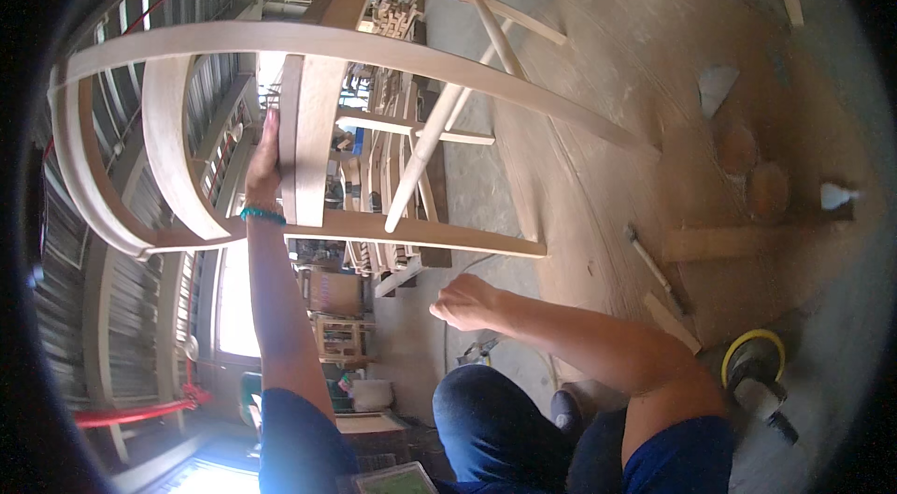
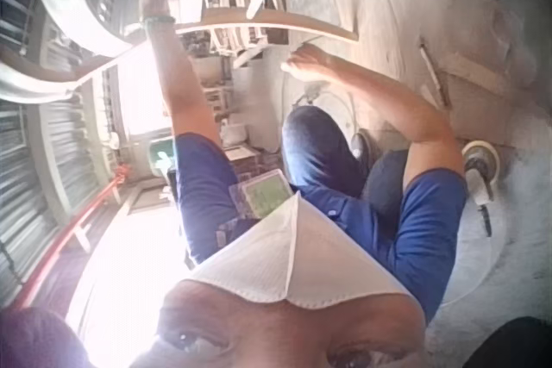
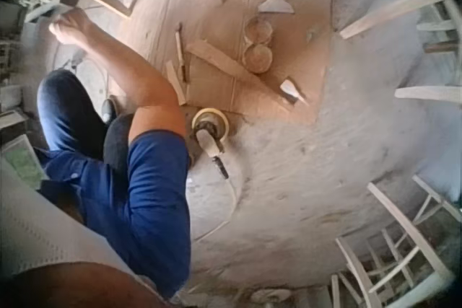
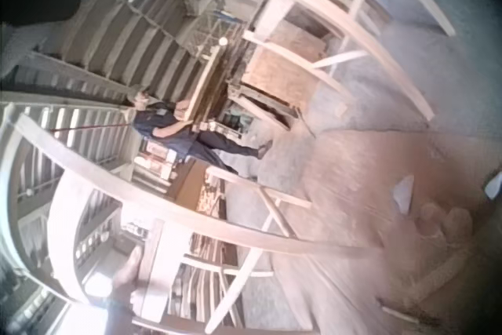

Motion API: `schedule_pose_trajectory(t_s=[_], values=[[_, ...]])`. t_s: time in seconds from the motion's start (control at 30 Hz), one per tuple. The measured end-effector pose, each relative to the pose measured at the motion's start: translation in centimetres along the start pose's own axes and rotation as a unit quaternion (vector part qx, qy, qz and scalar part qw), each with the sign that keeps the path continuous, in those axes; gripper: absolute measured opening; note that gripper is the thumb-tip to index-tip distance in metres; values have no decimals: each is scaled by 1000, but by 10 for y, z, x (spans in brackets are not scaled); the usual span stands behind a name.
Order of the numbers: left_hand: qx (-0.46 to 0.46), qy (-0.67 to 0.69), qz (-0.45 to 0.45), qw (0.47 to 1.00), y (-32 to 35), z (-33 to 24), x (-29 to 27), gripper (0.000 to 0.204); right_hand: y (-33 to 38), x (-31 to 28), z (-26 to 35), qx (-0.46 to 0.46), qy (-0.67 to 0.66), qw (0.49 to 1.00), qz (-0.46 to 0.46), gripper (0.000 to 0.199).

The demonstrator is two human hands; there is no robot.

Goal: The person kneels on the floor and sands a wooden chair frame using a handheld power sander. They then apply a liquid finish to the chair's surfaces using a white cloth, wiping the wood to coat it evenly.

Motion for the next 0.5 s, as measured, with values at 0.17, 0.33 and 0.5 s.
schedule_pose_trajectory(t_s=[0.17, 0.33, 0.5], values=[[70, -43, 26, 996, -17, -23, 83, 71, 31, 22, -41, 82, -16, 996, 20, 11], [91, -78, -41, 992, -19, -16, 62, 74, 32, 23, -47, 85, -19, 996, -3, 7], [72, -236, -94, 965, -5, -21, 64, 73, 32, -38, -63, 223, -7, 975, 9, 11]])
Point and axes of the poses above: each hand's wrist, its own y-axis away from the middle knuckle, its own x-axis out of the palm, z = x × y, the point moved 5 cm from there along -y, towards the middle knuckle, and after that the axes turned 7 degrees about -y, right-handed, at the moved point
